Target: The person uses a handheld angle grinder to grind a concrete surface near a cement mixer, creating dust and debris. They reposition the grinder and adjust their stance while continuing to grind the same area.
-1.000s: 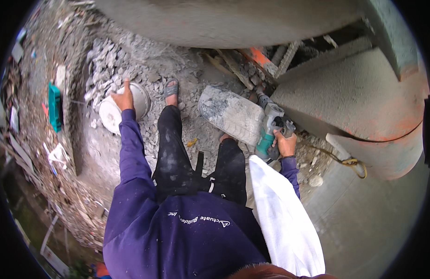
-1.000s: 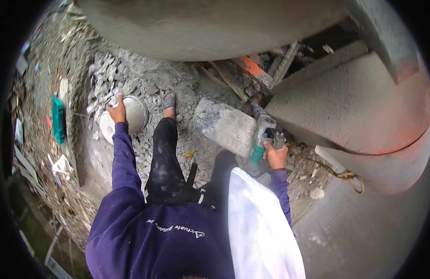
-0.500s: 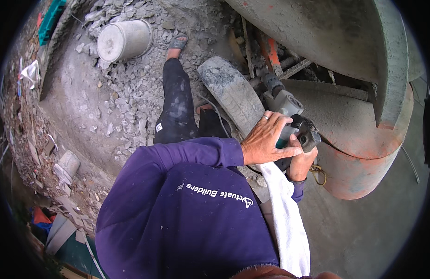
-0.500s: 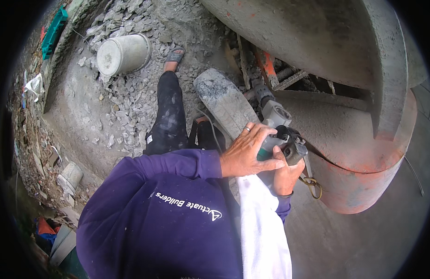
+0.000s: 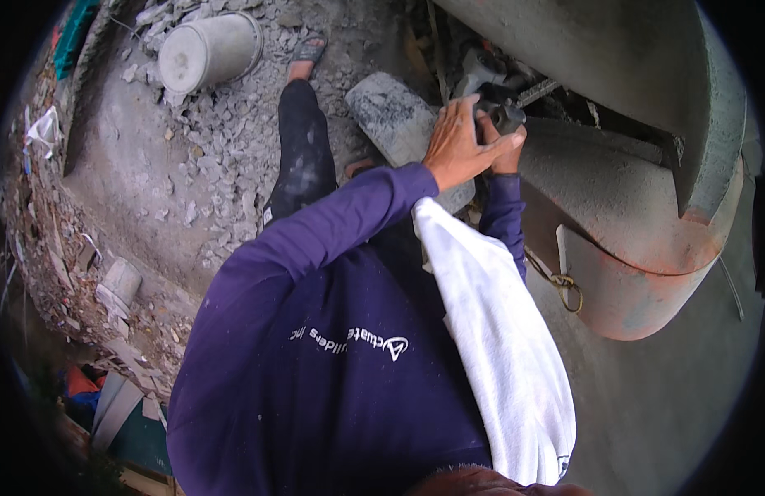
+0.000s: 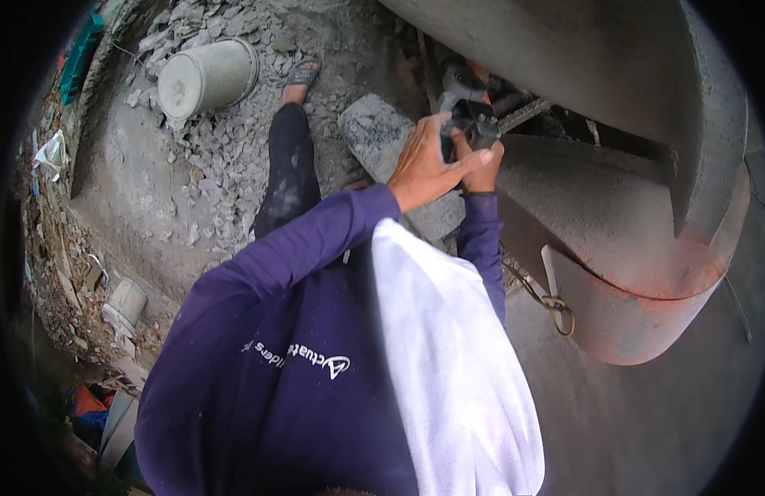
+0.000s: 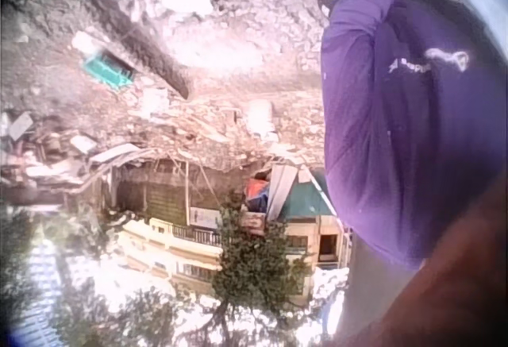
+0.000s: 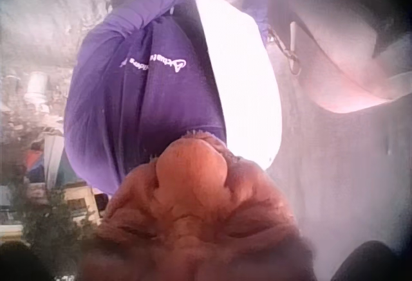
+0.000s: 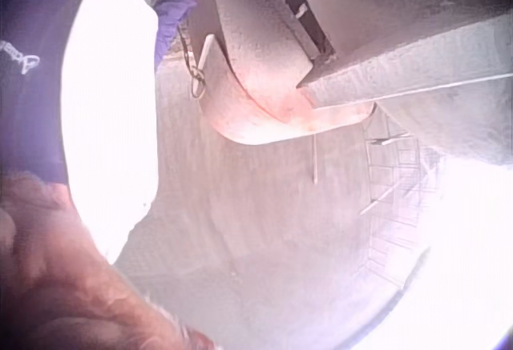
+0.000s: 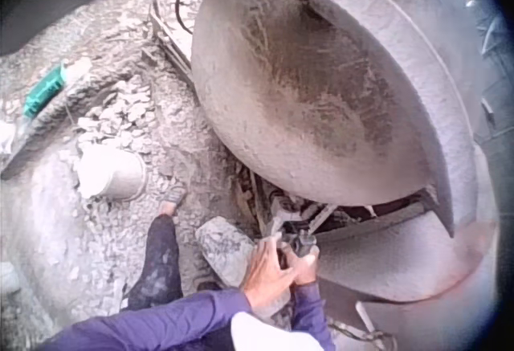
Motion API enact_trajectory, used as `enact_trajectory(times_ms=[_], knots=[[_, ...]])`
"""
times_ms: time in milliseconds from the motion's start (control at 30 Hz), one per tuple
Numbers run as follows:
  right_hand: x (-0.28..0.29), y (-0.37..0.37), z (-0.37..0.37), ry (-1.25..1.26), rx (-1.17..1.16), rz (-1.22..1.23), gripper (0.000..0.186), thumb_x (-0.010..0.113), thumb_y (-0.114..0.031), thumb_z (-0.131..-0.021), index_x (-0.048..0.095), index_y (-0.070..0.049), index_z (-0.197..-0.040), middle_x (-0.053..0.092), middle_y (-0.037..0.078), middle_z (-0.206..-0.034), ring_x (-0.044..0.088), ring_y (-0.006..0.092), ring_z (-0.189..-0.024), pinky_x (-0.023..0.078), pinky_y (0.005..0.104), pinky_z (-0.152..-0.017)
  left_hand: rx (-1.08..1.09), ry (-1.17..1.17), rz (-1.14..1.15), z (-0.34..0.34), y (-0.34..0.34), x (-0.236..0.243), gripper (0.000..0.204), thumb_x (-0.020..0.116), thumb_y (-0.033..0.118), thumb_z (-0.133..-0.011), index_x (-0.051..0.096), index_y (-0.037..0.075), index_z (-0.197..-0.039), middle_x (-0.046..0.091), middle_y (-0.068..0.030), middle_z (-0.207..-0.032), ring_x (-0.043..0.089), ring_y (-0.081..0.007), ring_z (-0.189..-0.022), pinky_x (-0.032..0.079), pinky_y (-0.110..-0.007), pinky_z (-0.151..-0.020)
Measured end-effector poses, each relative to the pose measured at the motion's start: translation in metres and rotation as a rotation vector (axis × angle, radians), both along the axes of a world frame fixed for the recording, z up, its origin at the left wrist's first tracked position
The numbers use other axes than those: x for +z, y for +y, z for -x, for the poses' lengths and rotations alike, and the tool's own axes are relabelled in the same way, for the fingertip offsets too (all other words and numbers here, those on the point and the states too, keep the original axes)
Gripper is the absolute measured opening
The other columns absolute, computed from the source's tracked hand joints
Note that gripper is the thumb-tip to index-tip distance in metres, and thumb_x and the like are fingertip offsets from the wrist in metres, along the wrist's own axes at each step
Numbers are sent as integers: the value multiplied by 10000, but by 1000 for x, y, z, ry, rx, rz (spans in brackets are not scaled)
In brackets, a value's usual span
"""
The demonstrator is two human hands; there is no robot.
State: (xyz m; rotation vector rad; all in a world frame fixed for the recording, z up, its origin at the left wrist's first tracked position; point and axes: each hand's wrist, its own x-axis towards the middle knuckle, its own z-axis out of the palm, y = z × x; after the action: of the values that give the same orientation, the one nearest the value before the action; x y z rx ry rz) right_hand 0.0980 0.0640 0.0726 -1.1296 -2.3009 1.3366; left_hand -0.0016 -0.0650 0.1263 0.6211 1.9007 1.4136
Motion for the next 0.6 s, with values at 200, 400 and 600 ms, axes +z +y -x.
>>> enact_trajectory(times_ms=[200, 400, 600], knots=[[-23, -16, -5, 93, -97, 211, 250, 783, -141, -876, 698, 21, -1046, 736, 78, -934, 671, 169, -807, 548, 349, -743, 10, -165, 178, -2, 38, 3, 1061, 788, 622, -767, 428, -163, -1384, 551, -356, -1289, 535, -468, -1269, 426, -487, -1100], [-34, -57, -15, 49, -131, 204, 292, 772, -131, -888, 661, 22, -1111, 725, 81, -993, 669, 180, -870, 545, 359, -800, 203, -84, 165, -13, 12, -17, 834, 812, 469, -769, 542, -137, -1275, 611, -307, -1219, 610, -464, -1143, 485, -513, -1021], [-45, -14, -6, 43, -115, 171, 338, 761, -120, -901, 625, 23, -1176, 713, 85, -1052, 668, 191, -934, 542, 370, -857, 150, 139, 254, 8, 53, -22, 635, 833, 445, -764, 679, -71, -1099, 716, -281, -1061, 711, -412, -1030, 556, -457, -933]])
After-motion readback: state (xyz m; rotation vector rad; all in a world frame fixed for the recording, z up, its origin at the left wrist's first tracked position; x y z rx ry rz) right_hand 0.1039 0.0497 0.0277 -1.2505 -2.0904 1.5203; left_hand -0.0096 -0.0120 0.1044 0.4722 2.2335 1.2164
